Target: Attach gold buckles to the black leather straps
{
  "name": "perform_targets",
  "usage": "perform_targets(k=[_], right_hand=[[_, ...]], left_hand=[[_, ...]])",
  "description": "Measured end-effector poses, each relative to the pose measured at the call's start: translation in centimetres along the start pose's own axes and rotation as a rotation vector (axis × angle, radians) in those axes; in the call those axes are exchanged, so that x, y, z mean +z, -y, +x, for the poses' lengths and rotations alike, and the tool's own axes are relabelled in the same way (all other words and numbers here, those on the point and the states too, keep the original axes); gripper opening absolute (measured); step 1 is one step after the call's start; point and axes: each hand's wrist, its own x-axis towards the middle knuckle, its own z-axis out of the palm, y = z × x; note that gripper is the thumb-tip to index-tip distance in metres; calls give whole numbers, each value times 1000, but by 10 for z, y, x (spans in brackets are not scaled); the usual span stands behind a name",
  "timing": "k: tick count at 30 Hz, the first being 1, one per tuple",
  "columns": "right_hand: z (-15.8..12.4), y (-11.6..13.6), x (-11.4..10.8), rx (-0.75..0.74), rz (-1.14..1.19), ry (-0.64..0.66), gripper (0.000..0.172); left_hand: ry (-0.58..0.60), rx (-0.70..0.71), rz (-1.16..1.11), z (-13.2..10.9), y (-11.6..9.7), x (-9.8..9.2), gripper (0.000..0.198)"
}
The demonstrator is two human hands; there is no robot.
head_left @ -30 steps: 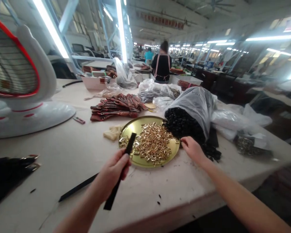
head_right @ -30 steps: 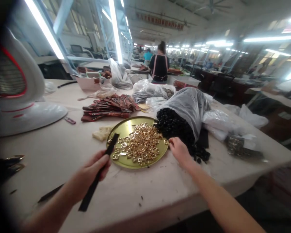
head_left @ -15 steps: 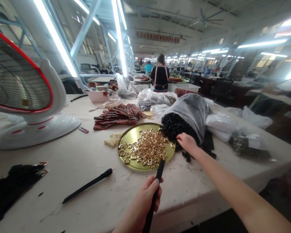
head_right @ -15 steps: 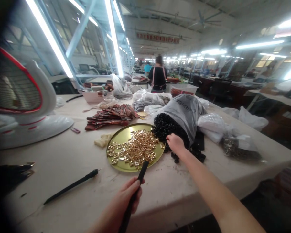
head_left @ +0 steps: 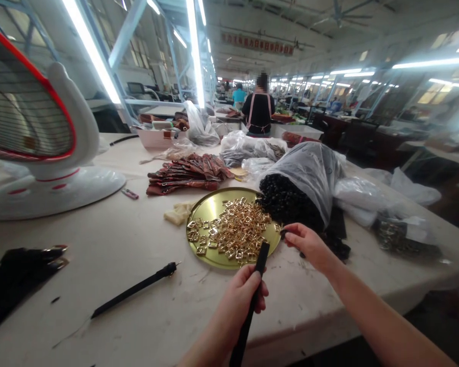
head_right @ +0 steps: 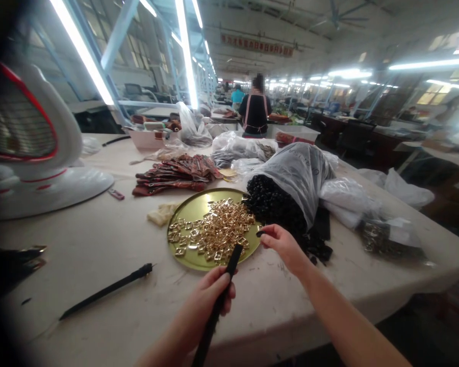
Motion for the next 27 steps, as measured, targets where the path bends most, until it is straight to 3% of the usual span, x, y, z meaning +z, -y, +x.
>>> perform_targets(k=[3, 5, 15, 21, 27], right_hand=[[-22, 12, 14, 138, 466, 80, 24], [-30, 18, 23, 197, 615, 84, 23], [-34, 25, 44, 384, 951, 102, 23], [-41, 16, 48, 389, 900, 99, 23], [-56, 25, 43, 139, 410, 122, 31]], left_hand=[[16, 26, -21, 3, -7, 4, 18], [36, 14, -42, 4, -7, 4, 18], [68, -61, -203, 2, 3, -9, 18], [96, -52, -3, -5, 9, -8, 18], [-2, 46, 181, -12, 8, -10, 18]])
